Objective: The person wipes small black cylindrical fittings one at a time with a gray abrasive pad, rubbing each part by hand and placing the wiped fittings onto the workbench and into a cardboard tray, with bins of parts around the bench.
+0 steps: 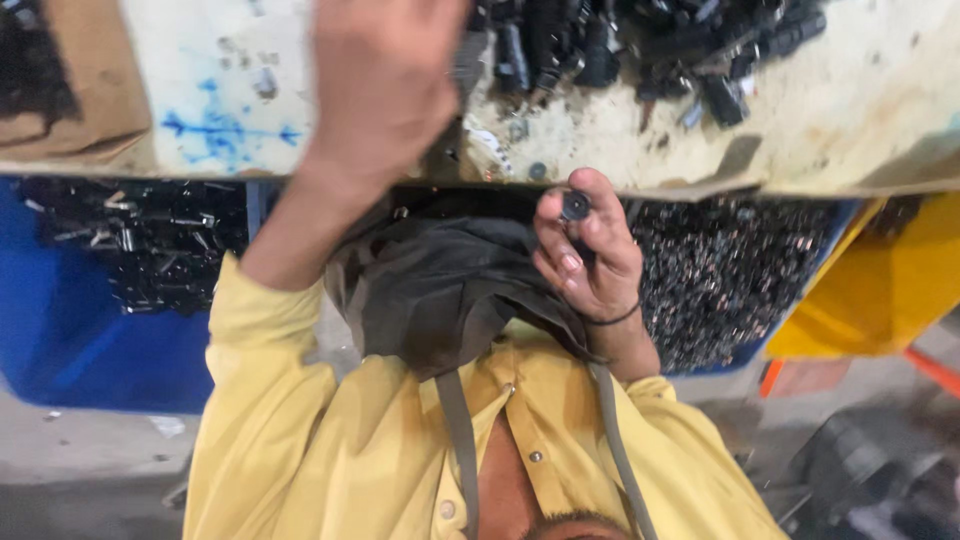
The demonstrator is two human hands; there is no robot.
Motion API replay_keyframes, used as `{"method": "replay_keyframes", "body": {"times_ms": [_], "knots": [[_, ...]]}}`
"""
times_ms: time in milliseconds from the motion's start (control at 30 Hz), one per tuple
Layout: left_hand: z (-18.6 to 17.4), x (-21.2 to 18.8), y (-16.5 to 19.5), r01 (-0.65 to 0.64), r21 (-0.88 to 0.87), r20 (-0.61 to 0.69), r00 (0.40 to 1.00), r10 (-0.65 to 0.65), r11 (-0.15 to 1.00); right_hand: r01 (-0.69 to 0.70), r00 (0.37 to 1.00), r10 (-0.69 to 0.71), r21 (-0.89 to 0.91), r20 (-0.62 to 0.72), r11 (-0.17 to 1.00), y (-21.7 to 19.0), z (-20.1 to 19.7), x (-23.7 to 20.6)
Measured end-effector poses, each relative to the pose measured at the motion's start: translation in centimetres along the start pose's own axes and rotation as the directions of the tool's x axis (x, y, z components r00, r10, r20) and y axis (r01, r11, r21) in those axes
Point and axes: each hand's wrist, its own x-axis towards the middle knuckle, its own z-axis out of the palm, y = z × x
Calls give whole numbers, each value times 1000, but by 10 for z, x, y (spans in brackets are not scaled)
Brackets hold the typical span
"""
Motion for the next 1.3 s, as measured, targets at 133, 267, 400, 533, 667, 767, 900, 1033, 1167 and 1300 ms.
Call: {"method": "replay_keyframes", "body": {"times_ms": [133,267,400,533,667,767,900,1033,1167,1300], "knots": [[-7,-52,5,280,-844,86,912,-401,456,115,991,-114,-13,77,993,15,-21,1],[4,-84,42,156,-977,81,903,-422,147,186,982,-180,-216,50,958,11,-19,7],[15,-91,67,102,-745,-8,987,-163,660,536,807,-462,-786,369,309,-8,7,7],[19,-91,54,-209,-513,-228,968,102,833,530,805,-253,-842,537,-104,-12,30,9],[1,-86,25,-174,-566,-288,958,4,806,359,924,-347,-677,161,642,-3,38,16],[-32,-75,7,-80,-983,-180,543,-820,163,265,912,-276,-77,-305,961,-6,32,24],[-69,-58,-6,-416,-822,217,401,-890,-388,-397,884,428,184,-186,899,-2,20,29],[-52,-61,5,-178,-931,124,667,-734,-320,-277,957,257,172,132,945,9,15,26],[-1,-87,38,159,-939,-65,788,-612,304,-128,991,125,48,53,991,4,8,24],[25,-102,65,55,-795,-149,948,-281,604,14,1000,-13,-159,8,987,3,-9,17]]}}
